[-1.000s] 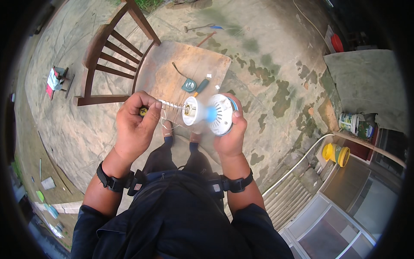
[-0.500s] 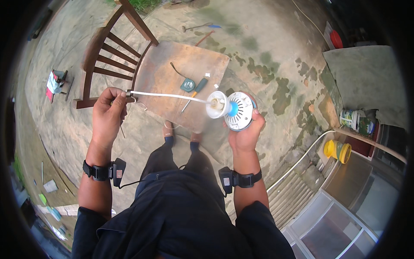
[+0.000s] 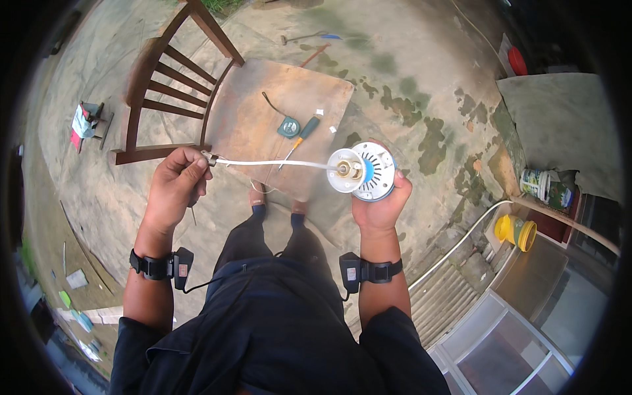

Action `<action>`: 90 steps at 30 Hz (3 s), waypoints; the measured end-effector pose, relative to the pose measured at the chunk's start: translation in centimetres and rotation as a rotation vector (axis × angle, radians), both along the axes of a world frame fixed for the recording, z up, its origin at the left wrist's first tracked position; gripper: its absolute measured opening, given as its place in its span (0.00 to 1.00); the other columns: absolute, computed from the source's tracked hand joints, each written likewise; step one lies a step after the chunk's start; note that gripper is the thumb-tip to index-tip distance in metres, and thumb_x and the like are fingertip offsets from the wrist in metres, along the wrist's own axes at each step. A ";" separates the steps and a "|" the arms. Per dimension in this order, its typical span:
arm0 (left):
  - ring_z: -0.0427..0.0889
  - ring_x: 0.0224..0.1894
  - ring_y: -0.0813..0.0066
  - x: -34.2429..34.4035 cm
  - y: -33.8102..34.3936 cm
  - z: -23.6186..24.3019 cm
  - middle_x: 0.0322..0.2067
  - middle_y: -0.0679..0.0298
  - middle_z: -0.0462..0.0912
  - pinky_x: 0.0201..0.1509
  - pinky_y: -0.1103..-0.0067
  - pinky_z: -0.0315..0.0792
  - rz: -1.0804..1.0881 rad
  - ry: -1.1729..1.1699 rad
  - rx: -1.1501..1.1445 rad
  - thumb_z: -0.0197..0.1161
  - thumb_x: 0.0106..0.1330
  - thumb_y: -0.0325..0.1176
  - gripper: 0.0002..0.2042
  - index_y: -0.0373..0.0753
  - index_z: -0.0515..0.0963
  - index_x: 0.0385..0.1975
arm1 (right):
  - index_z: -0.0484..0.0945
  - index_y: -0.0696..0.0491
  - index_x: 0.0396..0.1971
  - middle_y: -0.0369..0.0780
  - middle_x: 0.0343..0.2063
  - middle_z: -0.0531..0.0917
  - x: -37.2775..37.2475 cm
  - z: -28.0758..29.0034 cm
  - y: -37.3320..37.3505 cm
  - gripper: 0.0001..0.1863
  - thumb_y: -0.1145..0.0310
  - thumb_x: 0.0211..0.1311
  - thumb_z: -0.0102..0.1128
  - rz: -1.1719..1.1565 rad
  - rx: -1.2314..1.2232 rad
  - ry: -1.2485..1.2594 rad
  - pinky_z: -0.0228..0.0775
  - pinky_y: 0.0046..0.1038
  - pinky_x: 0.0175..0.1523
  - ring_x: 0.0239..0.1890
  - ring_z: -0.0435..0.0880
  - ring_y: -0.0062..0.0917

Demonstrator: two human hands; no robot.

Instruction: Disassemble a light fixture using a screwdriver and pliers to inspect the wiring.

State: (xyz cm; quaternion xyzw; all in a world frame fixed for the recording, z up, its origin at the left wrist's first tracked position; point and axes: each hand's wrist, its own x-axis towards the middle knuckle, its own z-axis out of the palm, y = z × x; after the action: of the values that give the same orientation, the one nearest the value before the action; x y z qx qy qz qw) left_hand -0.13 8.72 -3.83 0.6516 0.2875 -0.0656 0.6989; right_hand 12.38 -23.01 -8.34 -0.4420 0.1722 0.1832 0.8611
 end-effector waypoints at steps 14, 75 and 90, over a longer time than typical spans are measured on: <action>0.75 0.22 0.86 0.0 -0.4 -3.1 0.28 0.69 0.81 0.23 0.87 0.66 0.151 0.138 -0.141 0.60 0.75 0.34 0.06 0.40 0.78 0.39 | 0.72 0.55 0.62 0.44 0.45 0.84 0.2 0.5 -0.5 0.37 0.43 0.63 0.35 -0.033 -0.043 -0.007 0.71 0.33 0.27 0.35 0.84 0.34; 0.81 0.28 0.66 3.6 -7.9 4.4 0.30 0.60 0.78 0.29 0.75 0.75 -0.371 -0.643 0.647 0.78 0.47 0.23 0.18 0.36 0.83 0.39 | 0.72 0.58 0.61 0.44 0.46 0.84 -1.8 2.2 3.3 0.35 0.43 0.72 0.40 0.451 0.183 0.088 0.78 0.33 0.38 0.43 0.85 0.31; 0.83 0.27 0.62 3.3 -7.4 4.6 0.33 0.62 0.78 0.29 0.71 0.77 -0.405 -0.621 0.651 0.75 0.52 0.28 0.15 0.41 0.82 0.40 | 0.71 0.58 0.62 0.42 0.43 0.84 -1.6 3.0 3.1 0.29 0.51 0.72 0.48 0.485 0.126 0.015 0.76 0.28 0.31 0.37 0.85 0.27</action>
State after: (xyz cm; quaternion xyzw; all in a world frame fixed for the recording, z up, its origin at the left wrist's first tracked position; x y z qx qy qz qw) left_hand 3.20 1.33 0.79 0.8678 -0.0613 0.0904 0.4847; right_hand 10.78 -19.87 -5.38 -0.4147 0.0557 0.3979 0.8164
